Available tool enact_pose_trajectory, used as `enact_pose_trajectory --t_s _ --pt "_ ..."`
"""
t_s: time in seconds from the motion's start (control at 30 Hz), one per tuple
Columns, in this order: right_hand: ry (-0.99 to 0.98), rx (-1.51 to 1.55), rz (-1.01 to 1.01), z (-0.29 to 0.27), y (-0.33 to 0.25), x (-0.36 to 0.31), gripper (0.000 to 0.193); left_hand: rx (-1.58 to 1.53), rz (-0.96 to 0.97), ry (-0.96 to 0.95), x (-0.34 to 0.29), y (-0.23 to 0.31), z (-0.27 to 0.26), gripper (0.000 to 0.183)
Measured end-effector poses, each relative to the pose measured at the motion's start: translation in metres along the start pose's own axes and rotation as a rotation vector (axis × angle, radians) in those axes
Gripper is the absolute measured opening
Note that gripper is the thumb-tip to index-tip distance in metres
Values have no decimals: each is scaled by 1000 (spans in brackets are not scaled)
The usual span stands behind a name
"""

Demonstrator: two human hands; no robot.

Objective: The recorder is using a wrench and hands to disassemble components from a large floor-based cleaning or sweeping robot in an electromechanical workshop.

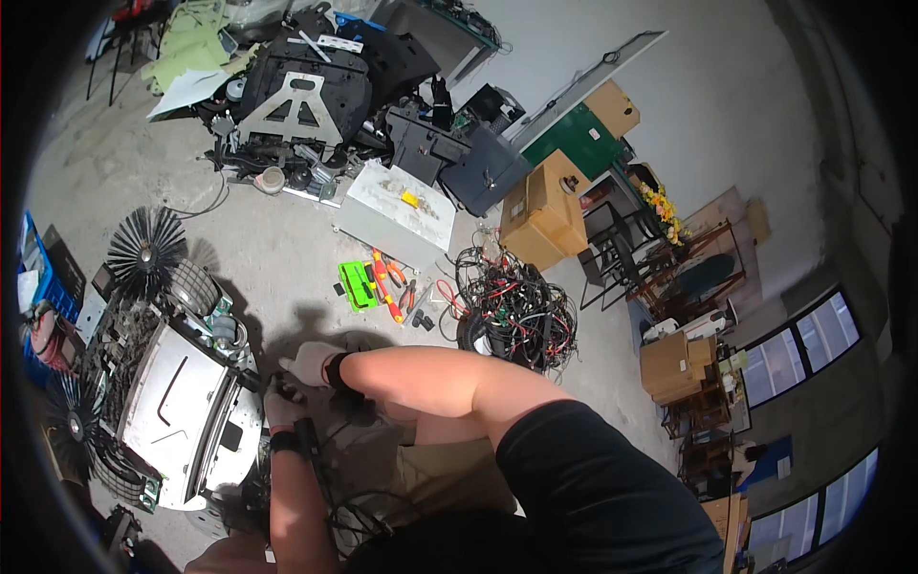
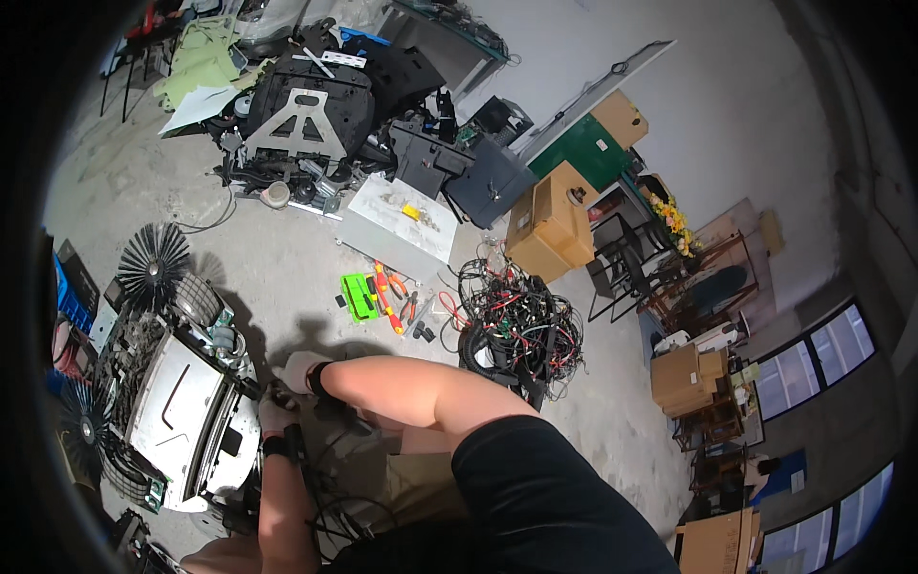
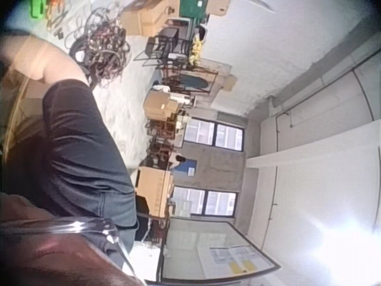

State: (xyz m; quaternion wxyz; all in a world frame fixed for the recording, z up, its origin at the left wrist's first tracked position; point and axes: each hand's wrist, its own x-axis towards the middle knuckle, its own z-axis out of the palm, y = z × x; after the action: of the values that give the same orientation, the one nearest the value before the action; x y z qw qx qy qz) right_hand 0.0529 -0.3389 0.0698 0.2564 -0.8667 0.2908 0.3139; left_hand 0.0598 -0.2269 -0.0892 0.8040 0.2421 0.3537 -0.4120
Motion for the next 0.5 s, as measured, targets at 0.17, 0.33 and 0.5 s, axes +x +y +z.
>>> enact_pose_trajectory --t_s 0.17,0.33,0.5 --pt "279 -353 -301 22 63 52 36 -42 -114 -112 12 -34 36 25" --pt "252 -693 -524 5 2 15 21 36 -23 -87 0 -17 24 25" --pt "321 -323 -281 -13 -13 -11 37 -50 -44 1 31 -12 -7 24"
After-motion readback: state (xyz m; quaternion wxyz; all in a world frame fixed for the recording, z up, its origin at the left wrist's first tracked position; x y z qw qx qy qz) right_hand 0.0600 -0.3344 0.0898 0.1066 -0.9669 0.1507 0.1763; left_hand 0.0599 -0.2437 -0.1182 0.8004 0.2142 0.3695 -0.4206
